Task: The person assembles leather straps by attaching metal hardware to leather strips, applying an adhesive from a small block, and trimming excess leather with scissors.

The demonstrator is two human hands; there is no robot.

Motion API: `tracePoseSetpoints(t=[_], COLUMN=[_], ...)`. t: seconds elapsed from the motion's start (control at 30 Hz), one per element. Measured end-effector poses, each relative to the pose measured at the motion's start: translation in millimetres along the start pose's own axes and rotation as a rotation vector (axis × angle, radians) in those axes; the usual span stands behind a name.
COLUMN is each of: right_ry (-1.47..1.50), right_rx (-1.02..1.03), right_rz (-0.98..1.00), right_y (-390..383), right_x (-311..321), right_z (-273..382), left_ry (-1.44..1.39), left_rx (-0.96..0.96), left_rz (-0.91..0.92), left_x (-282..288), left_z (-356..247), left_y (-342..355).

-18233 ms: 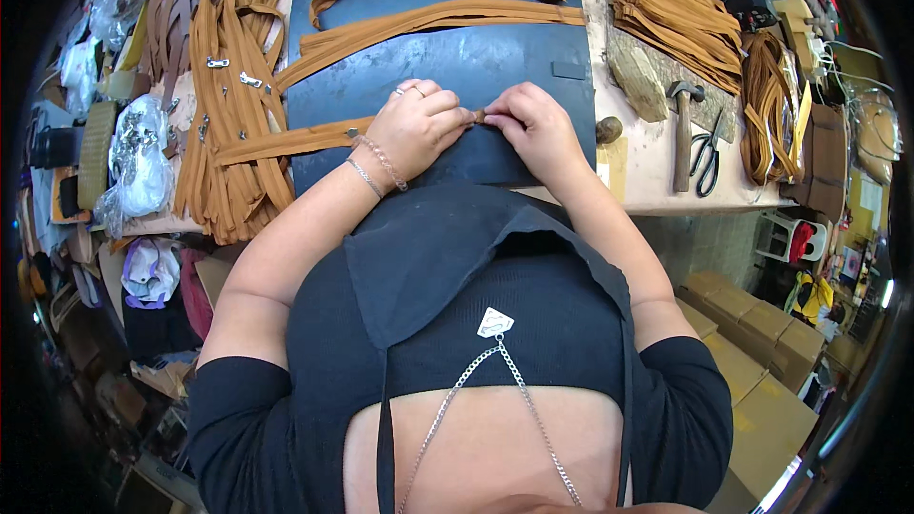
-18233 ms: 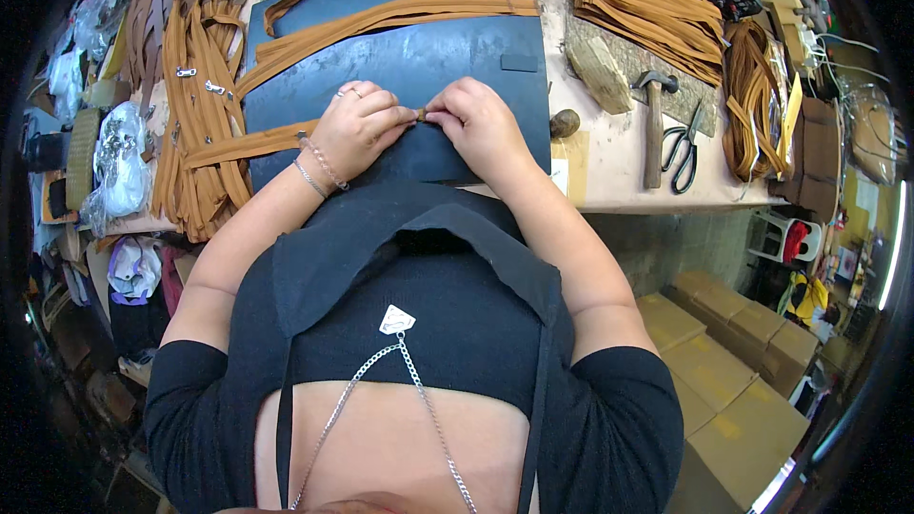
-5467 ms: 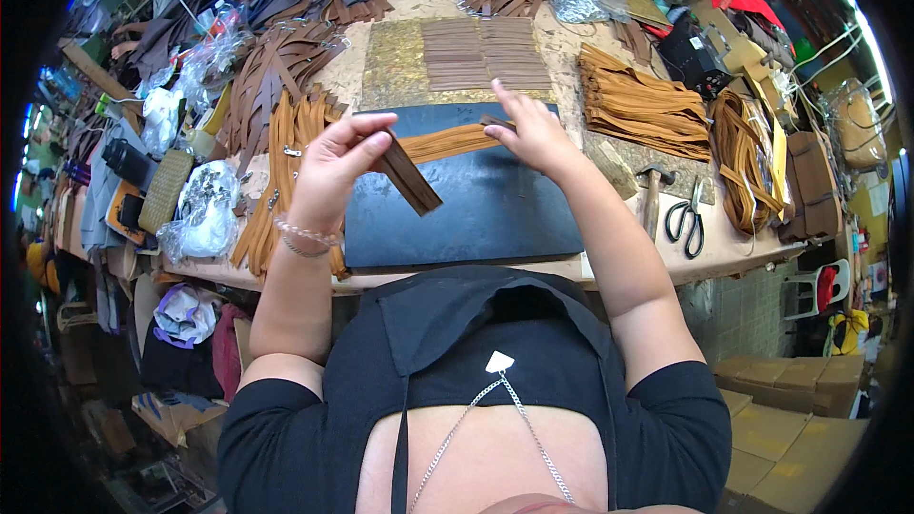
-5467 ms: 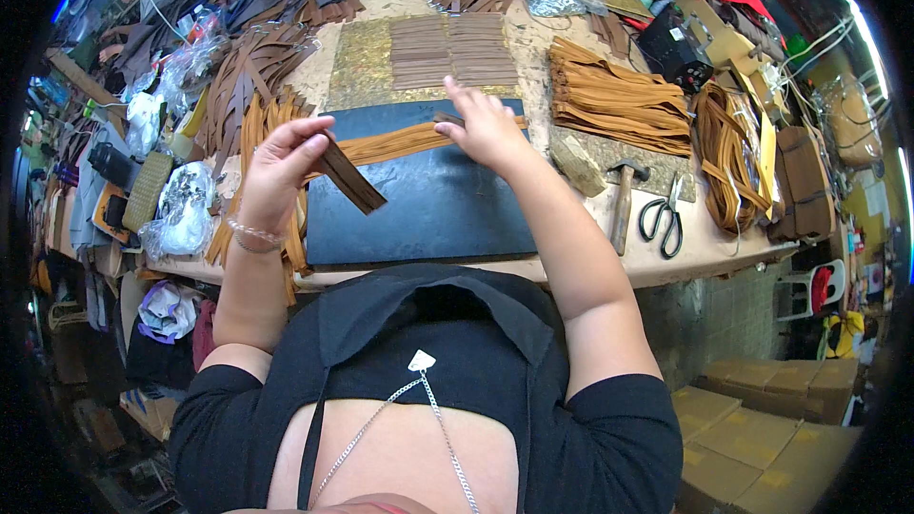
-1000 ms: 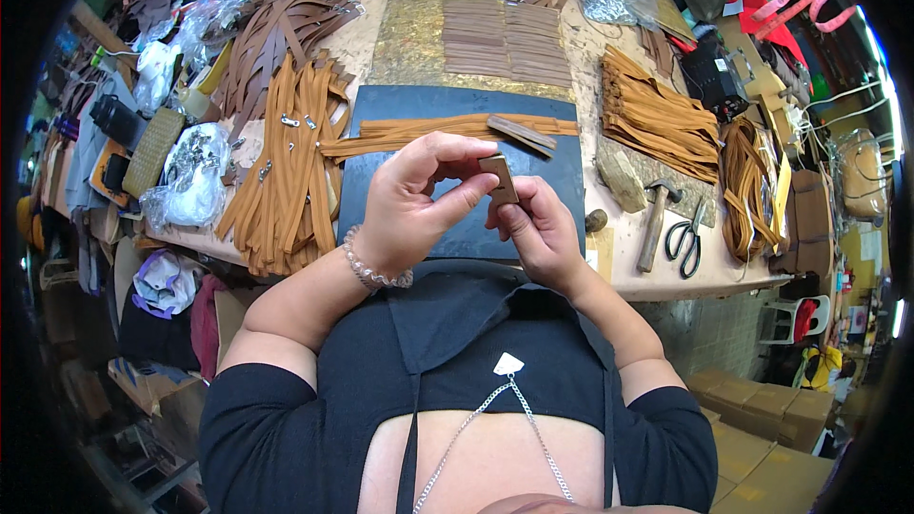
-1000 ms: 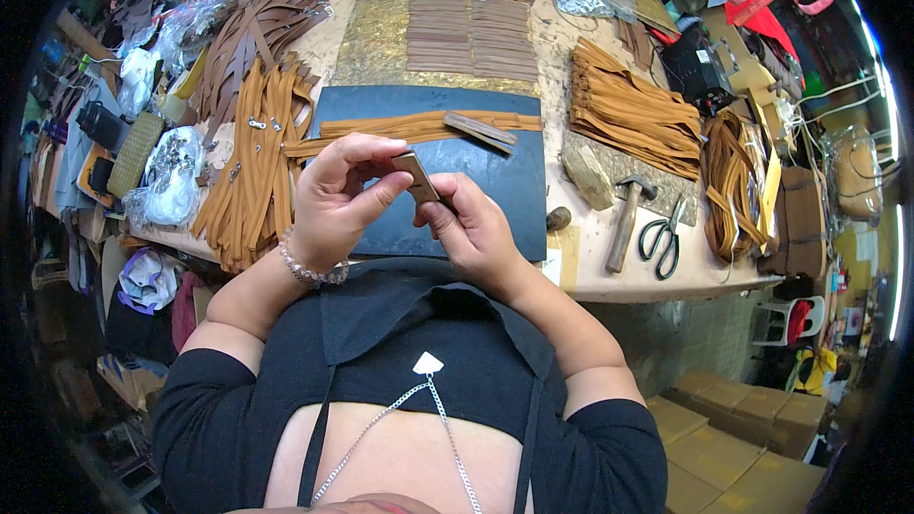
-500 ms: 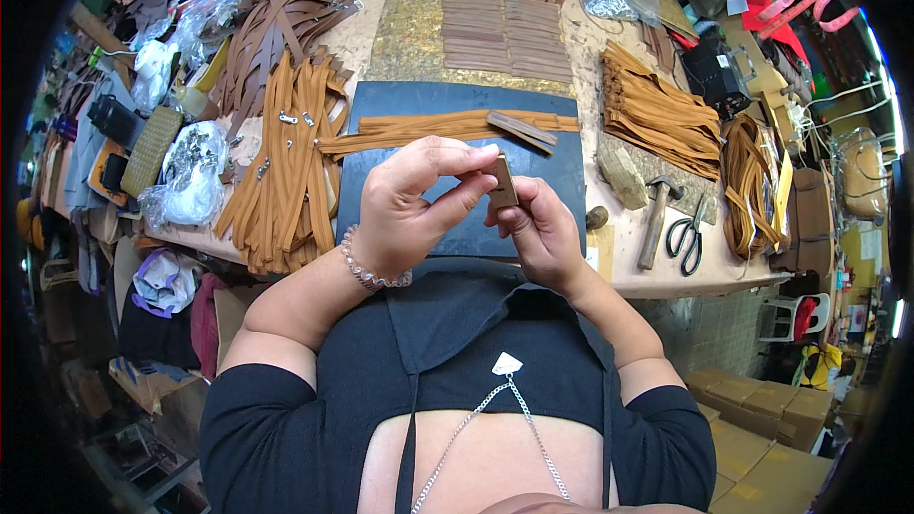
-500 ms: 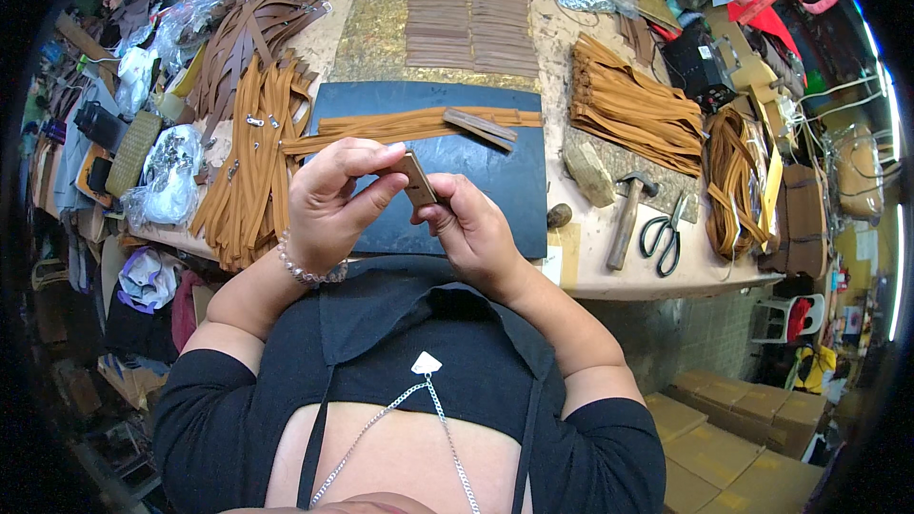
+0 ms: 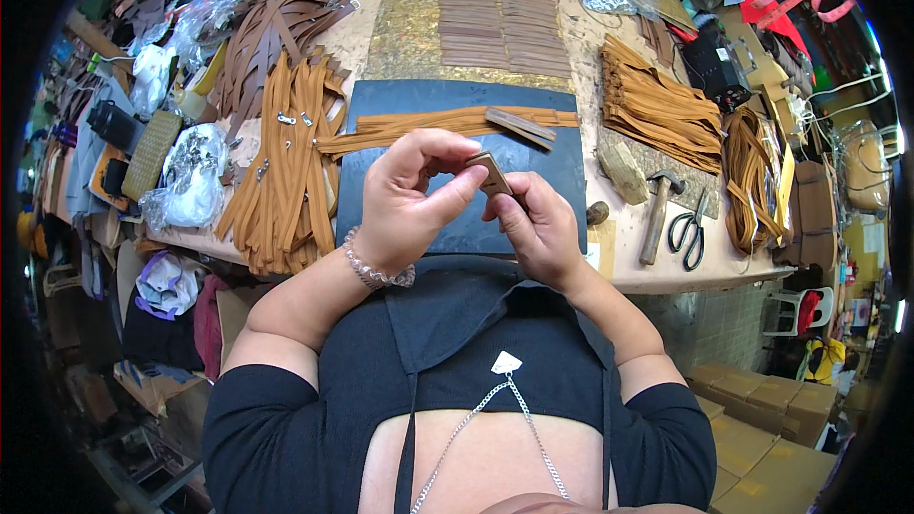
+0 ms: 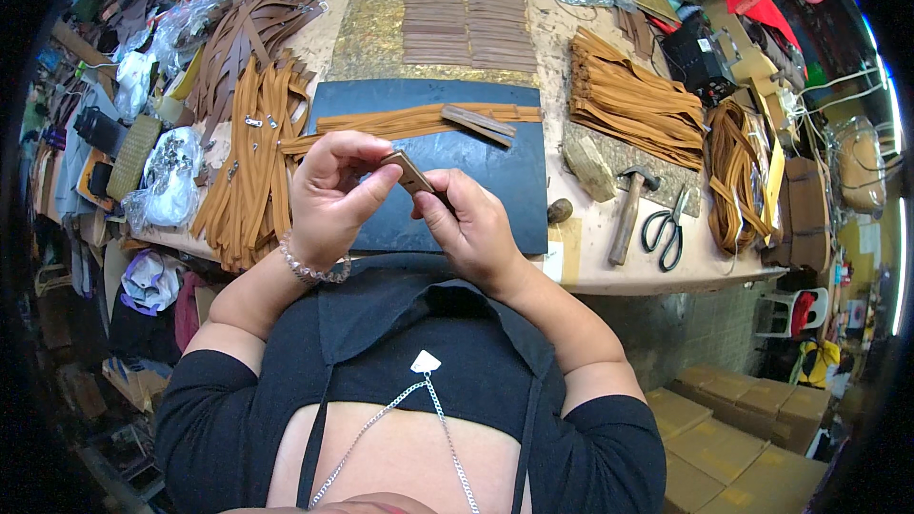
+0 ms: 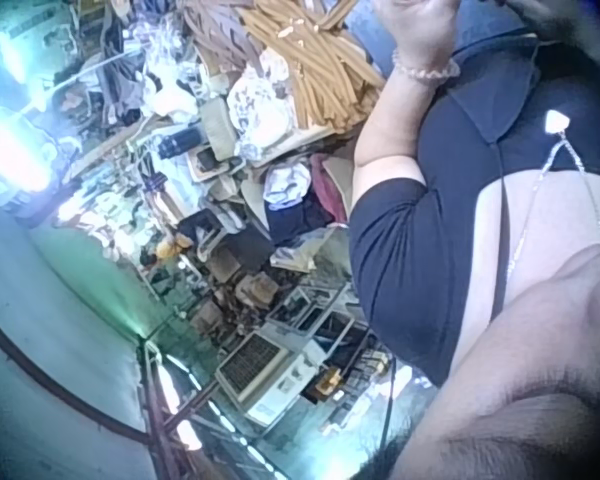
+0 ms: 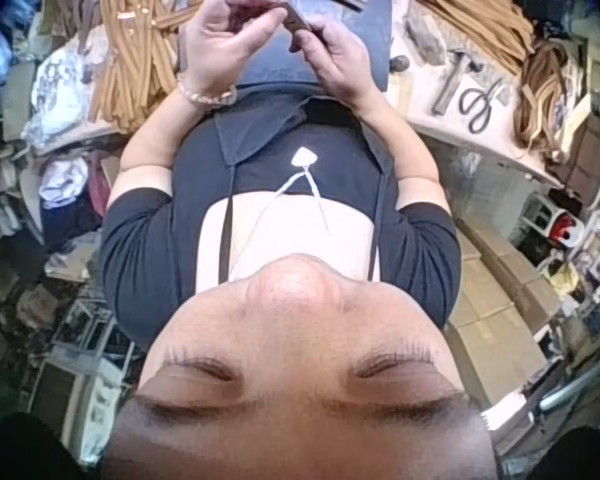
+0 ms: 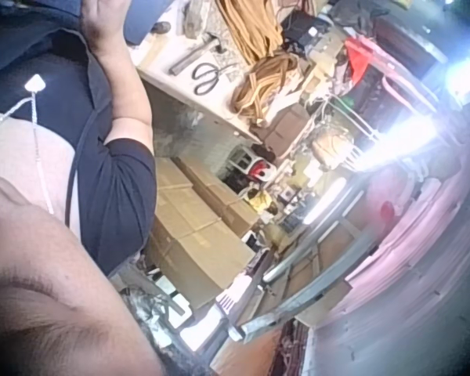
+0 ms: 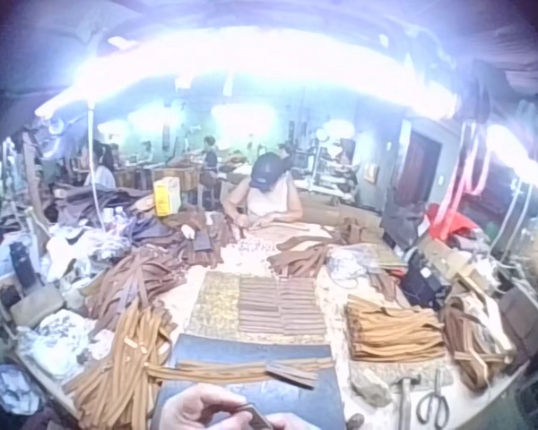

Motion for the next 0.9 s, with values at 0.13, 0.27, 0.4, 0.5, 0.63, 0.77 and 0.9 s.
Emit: tracePoseSetpoints(t=[0.13,0.27,0.4,0.5,0.63,0.77,0.9], right_ry=[-0.159,-0.489,-0.715,-0.629,-0.401,-1.232,-1.124], right_rx=[0.162,0.158,0.215,-0.029,-0.29,-0.74,-0.875], right_rz=[-0.051,0.059,0.229,0.248,-0.48,-0.847,-0.81], right_y=[1.3,2.6,-10.6,-19.3,-50.1,-168.7,-211.1], right_x=[6.1,12.1,3.5,33.8,212.4,383.6,422.3], right_z=[3.2,2.4,-19.8,-55.1,-91.0,-115.6,-149.7], left_ry=[-0.073,0.29,0.808,0.865,0.791,0.494,0.117], left_rx=[0.097,0.025,-0.362,-0.218,0.12,0.542,0.653], left_rz=[0.005,0.281,0.64,0.741,0.636,0.552,0.364], left_x=[0.0,-5.5,-43.9,-51.4,-27.8,-6.0,-1.5], left_z=[10.1,9.3,12.7,41.6,63.7,103.7,115.1], left_y=[-4.1,8.0,-12.1,-24.4,-11.3,-19.4,-13.8])
Point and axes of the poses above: each hand's wrist, its own y-axis towards the middle knuckle, its own x-axis out of the back of the hand, z = x × y, the point moved 8 cm from there along y, towards the middle knuckle, and after that the axes turned 11 degrees about y, right-handed, at the moved point
